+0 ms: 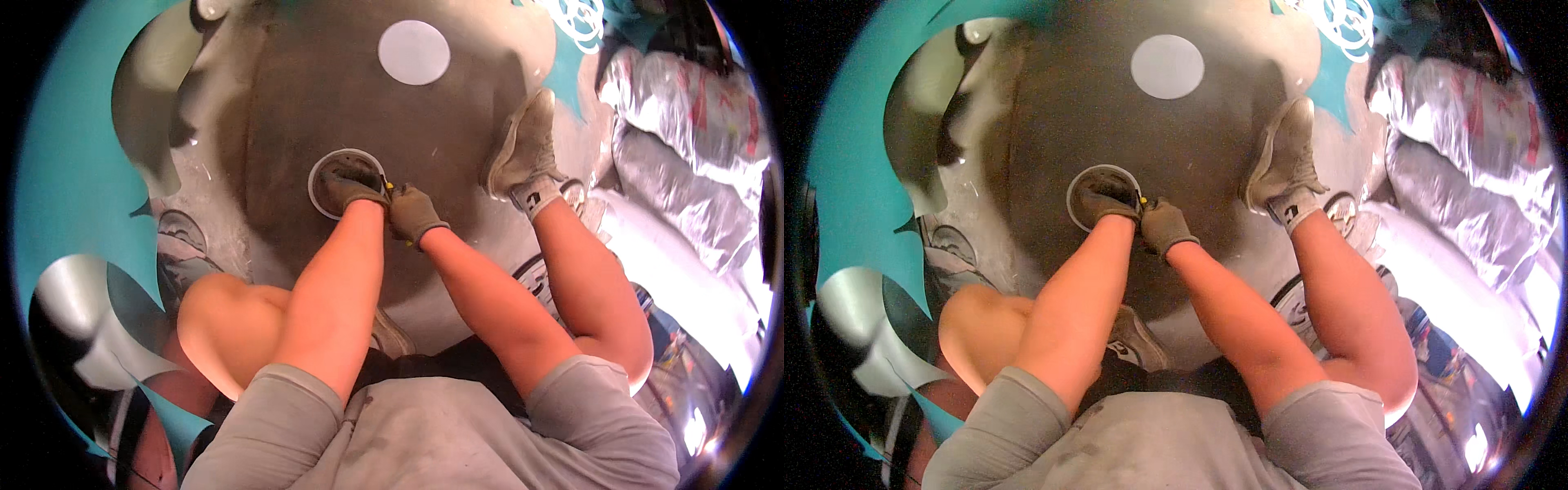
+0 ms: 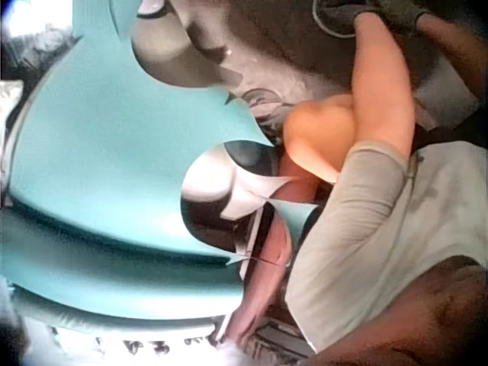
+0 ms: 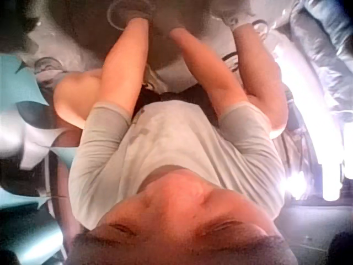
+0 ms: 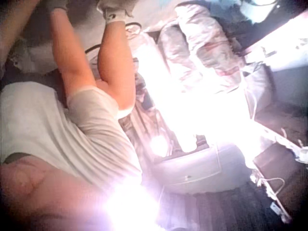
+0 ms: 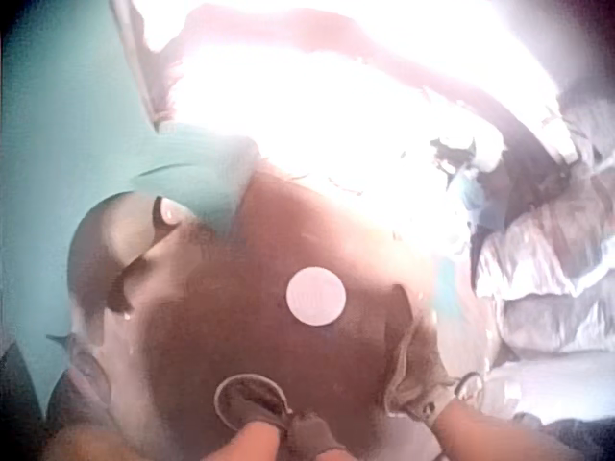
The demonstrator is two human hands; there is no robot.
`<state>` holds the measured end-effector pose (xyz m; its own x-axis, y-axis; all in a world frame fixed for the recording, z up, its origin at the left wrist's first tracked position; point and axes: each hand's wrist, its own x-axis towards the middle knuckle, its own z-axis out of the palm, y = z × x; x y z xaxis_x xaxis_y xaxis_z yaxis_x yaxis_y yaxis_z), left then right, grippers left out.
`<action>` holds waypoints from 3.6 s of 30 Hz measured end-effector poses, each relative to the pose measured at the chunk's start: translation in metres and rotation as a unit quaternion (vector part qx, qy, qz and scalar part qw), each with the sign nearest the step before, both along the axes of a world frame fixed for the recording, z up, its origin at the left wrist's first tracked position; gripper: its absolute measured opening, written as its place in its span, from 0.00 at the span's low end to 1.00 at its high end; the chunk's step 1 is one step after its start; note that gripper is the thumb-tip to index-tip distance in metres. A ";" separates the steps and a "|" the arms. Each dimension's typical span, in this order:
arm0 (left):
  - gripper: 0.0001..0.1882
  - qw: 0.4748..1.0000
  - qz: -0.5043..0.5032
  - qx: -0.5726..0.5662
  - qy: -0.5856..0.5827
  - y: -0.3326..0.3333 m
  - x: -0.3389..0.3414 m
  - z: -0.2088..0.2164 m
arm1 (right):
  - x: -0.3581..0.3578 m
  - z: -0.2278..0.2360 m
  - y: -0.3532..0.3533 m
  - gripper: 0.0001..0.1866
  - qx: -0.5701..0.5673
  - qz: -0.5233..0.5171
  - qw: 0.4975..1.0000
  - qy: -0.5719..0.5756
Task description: The person sits on a concrete floor and applies white circular stickers to the surface. They pick up a sticker, peel off the backing, and press it onto the floor, repeating this process for multiple units.
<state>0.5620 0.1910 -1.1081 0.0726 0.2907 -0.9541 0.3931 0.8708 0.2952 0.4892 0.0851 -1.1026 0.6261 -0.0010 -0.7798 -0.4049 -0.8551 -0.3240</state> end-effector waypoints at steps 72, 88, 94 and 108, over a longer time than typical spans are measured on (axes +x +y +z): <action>0.27 0.554 -0.796 0.204 0.134 0.050 0.013 0.014 | 0.183 0.030 -0.031 0.18 0.031 0.410 0.908 -0.078; 0.38 0.608 -0.737 0.293 0.038 0.041 -0.013 0.019 | 0.111 -0.020 -0.034 0.23 0.128 0.033 0.984 -0.118; 0.41 0.612 -0.734 0.294 -0.024 0.054 -0.037 0.023 | 0.118 -0.012 -0.014 0.20 0.115 0.048 0.991 -0.045; 0.35 0.627 -0.725 0.282 -0.027 0.073 -0.032 0.032 | 0.112 0.026 0.001 0.26 0.096 -0.049 0.990 -0.089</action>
<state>0.5303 0.2637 -1.0756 0.6787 0.1723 -0.7140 0.6276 -0.6410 0.4419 0.6012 0.0856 -1.0769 0.7576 0.0685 -0.6491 -0.4051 -0.7304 -0.5499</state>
